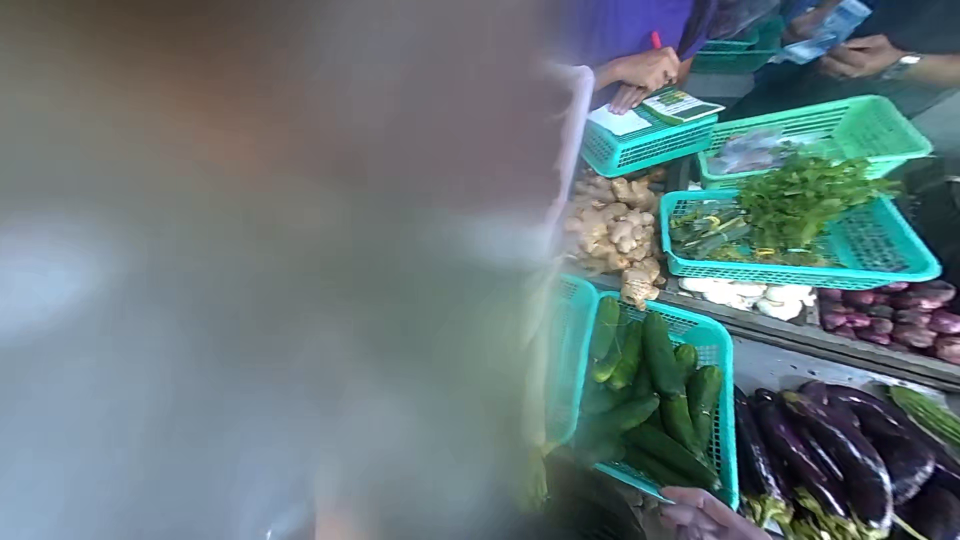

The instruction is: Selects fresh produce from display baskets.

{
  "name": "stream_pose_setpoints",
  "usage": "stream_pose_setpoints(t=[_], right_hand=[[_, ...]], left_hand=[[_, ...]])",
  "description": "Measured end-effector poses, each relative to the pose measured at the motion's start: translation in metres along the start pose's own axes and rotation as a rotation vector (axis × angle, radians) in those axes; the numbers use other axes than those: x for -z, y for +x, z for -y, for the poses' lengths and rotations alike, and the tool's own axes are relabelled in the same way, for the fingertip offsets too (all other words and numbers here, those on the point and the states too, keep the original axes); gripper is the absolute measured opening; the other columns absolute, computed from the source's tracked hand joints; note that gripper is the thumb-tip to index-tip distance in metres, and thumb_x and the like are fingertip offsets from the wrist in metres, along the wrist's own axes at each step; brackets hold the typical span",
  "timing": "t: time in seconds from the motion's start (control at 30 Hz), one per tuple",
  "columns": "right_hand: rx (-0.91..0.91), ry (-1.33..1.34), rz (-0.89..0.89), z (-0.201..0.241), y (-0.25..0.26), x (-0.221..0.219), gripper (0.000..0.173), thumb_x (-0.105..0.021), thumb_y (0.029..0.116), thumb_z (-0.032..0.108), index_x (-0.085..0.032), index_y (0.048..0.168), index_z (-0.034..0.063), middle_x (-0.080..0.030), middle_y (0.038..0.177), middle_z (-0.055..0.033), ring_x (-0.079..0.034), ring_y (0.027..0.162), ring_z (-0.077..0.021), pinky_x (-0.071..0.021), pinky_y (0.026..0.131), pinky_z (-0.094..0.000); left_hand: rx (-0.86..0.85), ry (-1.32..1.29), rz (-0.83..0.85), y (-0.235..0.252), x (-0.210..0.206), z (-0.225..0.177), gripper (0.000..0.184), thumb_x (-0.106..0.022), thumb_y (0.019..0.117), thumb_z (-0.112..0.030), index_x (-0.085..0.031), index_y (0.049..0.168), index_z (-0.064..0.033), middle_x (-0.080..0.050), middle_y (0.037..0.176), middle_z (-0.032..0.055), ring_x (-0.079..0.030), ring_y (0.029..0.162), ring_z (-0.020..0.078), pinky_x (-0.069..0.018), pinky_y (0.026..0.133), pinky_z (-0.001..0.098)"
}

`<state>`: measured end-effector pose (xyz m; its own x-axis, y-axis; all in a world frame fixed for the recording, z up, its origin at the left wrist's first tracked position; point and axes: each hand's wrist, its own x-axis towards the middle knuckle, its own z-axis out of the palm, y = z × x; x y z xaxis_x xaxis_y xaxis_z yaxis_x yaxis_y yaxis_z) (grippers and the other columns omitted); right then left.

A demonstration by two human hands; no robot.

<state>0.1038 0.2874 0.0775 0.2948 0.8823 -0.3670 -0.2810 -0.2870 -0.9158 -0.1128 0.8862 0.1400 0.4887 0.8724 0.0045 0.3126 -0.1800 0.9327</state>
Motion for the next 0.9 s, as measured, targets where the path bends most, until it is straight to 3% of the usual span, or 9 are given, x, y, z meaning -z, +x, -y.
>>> stream_pose_setpoints(t=[0.03, 0.1, 0.2, 0.33, 0.43, 0.53, 0.67, 0.8, 0.9], right_hand=[[0.018, -0.027, 0.000, 0.006, 0.003, -0.003, 0.055, -0.059, 0.1014, 0.038, -0.050, 0.142, 0.0015, -0.070, 0.120, -0.0106, -0.070, 0.096, -0.0201, -0.0592, 0.084, -0.0398], [0.083, -0.110, -0.029, 0.024, 0.013, -0.013, 0.054, -0.063, 0.0990, 0.039, -0.055, 0.140, 0.0047, -0.072, 0.118, -0.0103, -0.072, 0.097, -0.0218, -0.0611, 0.084, -0.0411], [0.282, -0.260, -0.146, 0.059, 0.038, -0.029, 0.047, -0.063, 0.0993, 0.034, -0.058, 0.139, 0.0078, -0.071, 0.122, -0.0072, -0.071, 0.101, -0.0185, -0.0618, 0.086, -0.0389], [0.466, -0.237, -0.307, 0.096, 0.057, -0.033, 0.056, -0.052, 0.1046, 0.030, -0.043, 0.151, -0.0009, -0.055, 0.147, -0.0152, -0.065, 0.116, -0.0191, -0.0590, 0.089, -0.0358], [0.514, 0.007, -0.538, 0.096, 0.044, -0.022, 0.039, -0.047, 0.1083, 0.020, -0.053, 0.136, -0.0071, -0.067, 0.124, -0.0126, -0.070, 0.092, -0.0125, -0.0610, 0.076, -0.0292], [0.388, 0.146, -0.853, 0.076, 0.017, -0.007, 0.033, -0.040, 0.1096, 0.019, -0.065, 0.121, 0.0006, -0.072, 0.102, -0.0061, -0.066, 0.070, -0.0093, -0.0548, 0.054, -0.0261], [0.444, 0.339, -1.141, 0.040, -0.016, 0.017, 0.038, -0.031, 0.1120, 0.018, -0.060, 0.119, -0.0067, -0.070, 0.103, -0.0123, -0.069, 0.092, -0.0163, -0.0598, 0.084, -0.0327], [0.539, 0.276, -1.310, 0.021, -0.054, 0.046, 0.038, -0.027, 0.1110, 0.015, -0.058, 0.115, -0.0061, -0.071, 0.097, -0.0122, -0.071, 0.092, -0.0198, -0.0604, 0.085, -0.0358], [0.573, 0.297, -1.370, 0.011, -0.078, 0.058, 0.034, -0.028, 0.1112, 0.014, -0.056, 0.113, -0.0054, -0.069, 0.092, -0.0112, -0.071, 0.087, -0.0195, -0.0612, 0.080, -0.0346]], left_hand=[[0.163, -0.024, 0.034, -0.014, -0.017, -0.033, 0.031, -0.046, 0.1088, -0.029, -0.057, 0.128, -0.0082, -0.065, 0.093, 0.0050, -0.053, 0.062, 0.0063, -0.0437, 0.052, 0.0219], [0.236, -0.037, 0.160, -0.051, -0.057, -0.094, 0.020, -0.045, 0.1080, -0.020, -0.060, 0.117, -0.0120, -0.062, 0.084, -0.0024, -0.050, 0.057, 0.0030, -0.0405, 0.049, 0.0186], [-0.014, -0.135, 0.520, -0.092, -0.120, -0.112, 0.021, -0.058, 0.0932, -0.022, -0.064, 0.109, -0.0099, -0.071, 0.091, -0.0044, -0.062, 0.067, 0.0030, -0.0470, 0.051, 0.0185], [-0.123, -0.062, 0.998, -0.165, -0.220, -0.152, 0.029, -0.057, 0.0997, -0.015, -0.060, 0.124, 0.0000, -0.070, 0.097, 0.0006, -0.062, 0.076, 0.0035, -0.0505, 0.066, 0.0217], [-0.194, 0.021, 1.233, -0.220, -0.282, -0.171, 0.030, -0.054, 0.1014, -0.012, -0.061, 0.125, 0.0042, -0.071, 0.100, 0.0053, -0.067, 0.088, 0.0083, -0.0573, 0.084, 0.0298], [-0.053, 0.031, 1.289, -0.268, -0.333, -0.179, 0.033, -0.046, 0.1010, -0.011, -0.061, 0.127, 0.0036, -0.070, 0.103, 0.0052, -0.065, 0.089, 0.0085, -0.0549, 0.082, 0.0305], [0.088, -0.080, 1.258, -0.318, -0.387, -0.155, 0.039, -0.038, 0.1045, -0.027, -0.057, 0.133, -0.0073, -0.066, 0.097, 0.0001, -0.056, 0.066, 0.0064, -0.0481, 0.055, 0.0258], [0.089, -0.150, 1.205, -0.353, -0.426, -0.151, 0.042, -0.023, 0.1082, -0.024, -0.059, 0.124, -0.0076, -0.057, 0.075, -0.0018, -0.041, 0.050, 0.0057, -0.0367, 0.045, 0.0234], [0.172, -0.183, 1.183, -0.374, -0.450, -0.156, 0.039, -0.025, 0.1092, -0.024, -0.058, 0.122, -0.0077, -0.056, 0.071, -0.0017, -0.041, 0.048, 0.0054, -0.0353, 0.043, 0.0217]])
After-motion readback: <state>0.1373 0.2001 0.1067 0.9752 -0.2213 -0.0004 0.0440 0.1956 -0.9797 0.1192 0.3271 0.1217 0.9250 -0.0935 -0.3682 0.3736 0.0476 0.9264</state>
